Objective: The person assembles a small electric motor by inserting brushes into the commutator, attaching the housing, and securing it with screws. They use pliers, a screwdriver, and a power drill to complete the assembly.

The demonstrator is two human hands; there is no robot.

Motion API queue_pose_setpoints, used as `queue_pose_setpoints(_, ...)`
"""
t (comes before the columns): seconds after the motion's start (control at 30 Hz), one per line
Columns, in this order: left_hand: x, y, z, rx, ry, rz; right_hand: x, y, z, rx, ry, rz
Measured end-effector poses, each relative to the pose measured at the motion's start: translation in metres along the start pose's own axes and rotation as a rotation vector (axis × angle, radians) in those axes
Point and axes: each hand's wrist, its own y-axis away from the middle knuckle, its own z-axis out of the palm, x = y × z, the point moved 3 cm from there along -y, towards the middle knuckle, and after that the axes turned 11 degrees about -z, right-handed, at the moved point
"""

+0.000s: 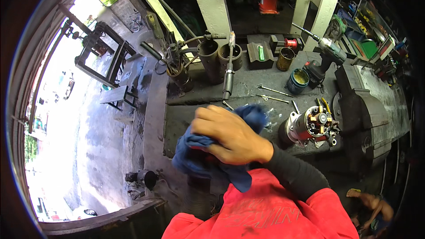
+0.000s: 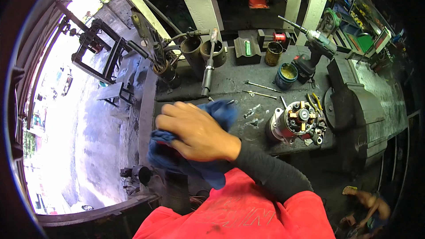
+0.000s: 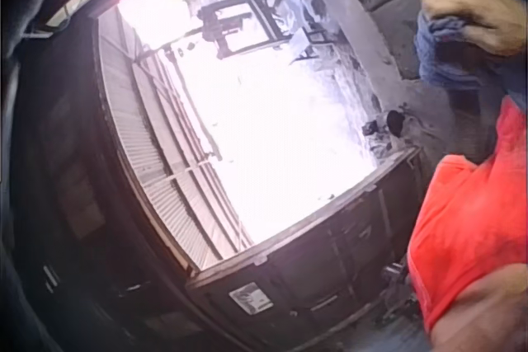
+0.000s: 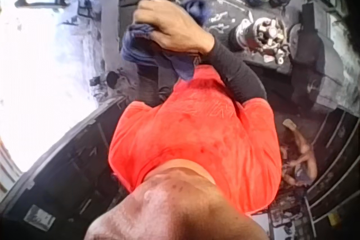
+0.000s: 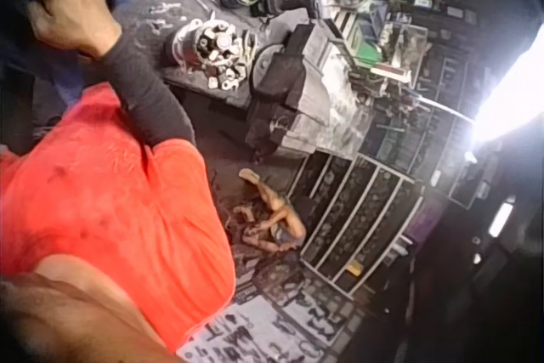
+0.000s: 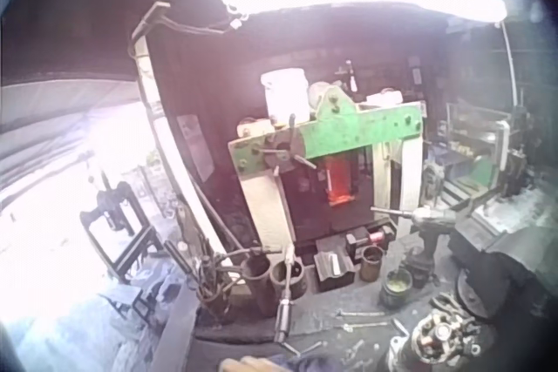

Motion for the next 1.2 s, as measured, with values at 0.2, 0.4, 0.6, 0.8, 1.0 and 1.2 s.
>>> queue_pose_setpoints(0.2, 0.005, -0.016, -0.006, 0.180, -0.035, 0.040, 0.000, 0.062, 0.034, 0.304, -0.372, 0.144)
queue_pose_setpoints(0.4, 0.003, -0.011, 0.011, 0.147, -0.067, 0.046, 0.000, 0.075, 0.012, 0.698, -0.514, 0.402)
queue_pose_setpoints(0.6, 0.031, -0.007, 0.016, -0.151, -0.157, 0.108, -0.008, 0.020, -0.037, 0.184, -0.392, 0.248)
queue_pose_setpoints(0.8, 0.031, -0.004, -0.004, -0.133, 0.049, -0.074, 0.008, 0.010, -0.016, -0.092, -0.267, 0.175)
queue_pose_setpoints(1.0, -0.008, 0.012, 0.004, 0.166, 0.336, -0.100, 0.002, 0.041, 0.032, 0.351, -0.248, 0.130)
queue_pose_setpoints(1.2, -0.055, 0.028, 0.010, 0.272, 0.511, -0.268, 0.004, 0.069, 0.011, 0.528, -0.767, 0.404)
